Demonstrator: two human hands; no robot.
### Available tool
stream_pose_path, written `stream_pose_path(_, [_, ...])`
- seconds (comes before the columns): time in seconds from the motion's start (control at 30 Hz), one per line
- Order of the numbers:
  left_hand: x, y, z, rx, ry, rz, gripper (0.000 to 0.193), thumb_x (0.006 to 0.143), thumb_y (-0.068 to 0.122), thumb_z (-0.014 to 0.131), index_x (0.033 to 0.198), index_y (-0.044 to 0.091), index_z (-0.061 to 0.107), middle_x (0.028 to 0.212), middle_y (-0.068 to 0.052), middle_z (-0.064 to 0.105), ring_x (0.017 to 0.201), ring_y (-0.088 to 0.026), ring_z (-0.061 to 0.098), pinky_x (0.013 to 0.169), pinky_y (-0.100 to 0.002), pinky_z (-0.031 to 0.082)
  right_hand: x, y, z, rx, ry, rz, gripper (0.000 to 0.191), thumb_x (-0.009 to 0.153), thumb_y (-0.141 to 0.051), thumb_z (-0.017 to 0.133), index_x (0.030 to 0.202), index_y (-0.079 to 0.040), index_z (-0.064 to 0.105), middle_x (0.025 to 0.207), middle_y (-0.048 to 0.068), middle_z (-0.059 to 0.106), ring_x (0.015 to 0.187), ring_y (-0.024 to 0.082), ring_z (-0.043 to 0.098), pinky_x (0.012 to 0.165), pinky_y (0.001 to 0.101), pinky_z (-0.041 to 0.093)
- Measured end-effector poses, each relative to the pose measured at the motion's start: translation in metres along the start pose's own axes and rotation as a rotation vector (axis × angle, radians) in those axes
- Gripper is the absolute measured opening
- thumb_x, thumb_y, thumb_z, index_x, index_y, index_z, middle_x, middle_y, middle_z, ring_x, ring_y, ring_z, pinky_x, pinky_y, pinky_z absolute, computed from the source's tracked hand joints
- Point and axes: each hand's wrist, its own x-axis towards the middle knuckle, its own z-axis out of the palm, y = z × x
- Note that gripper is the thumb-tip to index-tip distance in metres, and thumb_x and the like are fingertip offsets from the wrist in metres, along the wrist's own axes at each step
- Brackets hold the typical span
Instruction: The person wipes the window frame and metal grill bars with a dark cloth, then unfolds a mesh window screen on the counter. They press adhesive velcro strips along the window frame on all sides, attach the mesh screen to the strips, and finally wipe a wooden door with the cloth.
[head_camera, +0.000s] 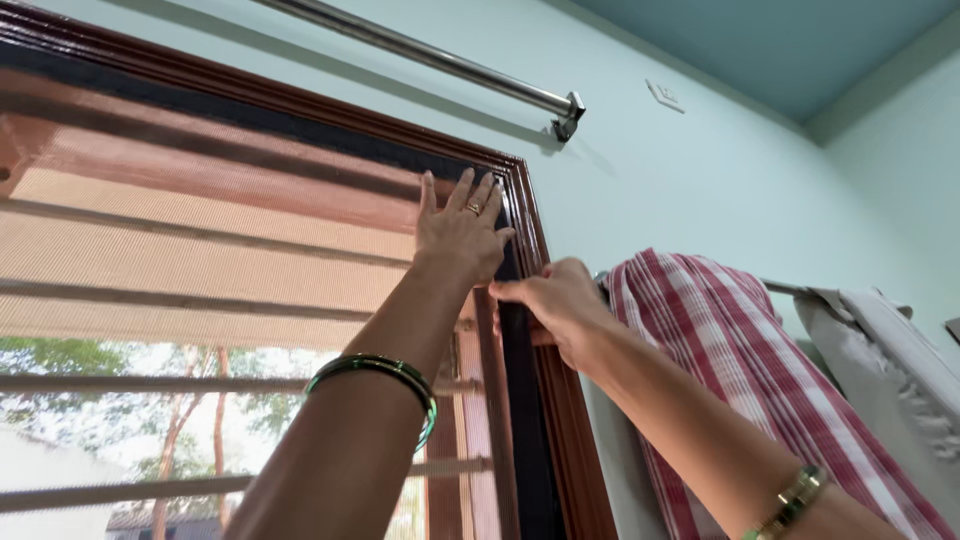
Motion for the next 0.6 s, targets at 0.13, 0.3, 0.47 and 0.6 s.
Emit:
stream_pose_path(0.13, [-0.035,0.008,0.004,-0.067,-0.055,0.028,0.070,0.103,0.056,0.017,0.163,0.026,0.000,0.171,0.008,-0.007,0.157,-0.015,-0.008,0.125,-0.056,-0.009,-0.046,0.018,-0.010,0.147,-0.075,0.084,0.026,0.085,-0.012,0.077,0.096,0.002,0.059,0.072,0.016,0.071,0.056,0.023,0.072,0.052,0.0338,0.061])
stream_pose_path(0.3, [-0.055,0.017,0.007,-0.119,-0.083,0.053,0.076,0.101,0.062,0.019,0.163,0.025,-0.003,0.171,0.007,-0.010,0.157,-0.015,-0.008,0.126,-0.055,-0.007,-0.059,0.030,-0.012,0.233,-0.125,0.075,0.020,0.088,-0.014,0.073,0.091,0.005,0.069,0.068,0.016,0.070,0.048,0.020,0.067,0.043,0.0308,0.058])
stream_pose_path(0.47, [-0.057,0.017,0.011,-0.134,-0.070,0.059,0.080,0.099,0.067,0.019,0.163,0.025,-0.005,0.171,0.005,-0.013,0.157,-0.015,-0.009,0.126,-0.054,-0.007,-0.053,0.031,-0.006,0.224,-0.011,0.013,0.023,0.087,-0.009,0.075,0.096,0.006,0.060,0.070,0.018,0.067,0.050,0.023,0.066,0.044,0.0354,0.057])
stream_pose_path(0.6, [-0.060,0.026,0.013,-0.048,-0.020,0.042,0.078,0.100,0.065,0.014,0.163,0.023,-0.006,0.170,0.004,-0.013,0.156,-0.015,-0.009,0.125,-0.053,-0.009,-0.073,0.024,-0.005,0.055,0.083,0.040,0.036,0.089,-0.021,0.078,0.103,0.003,0.056,0.080,0.011,0.062,0.061,0.019,0.068,0.051,0.0315,0.060])
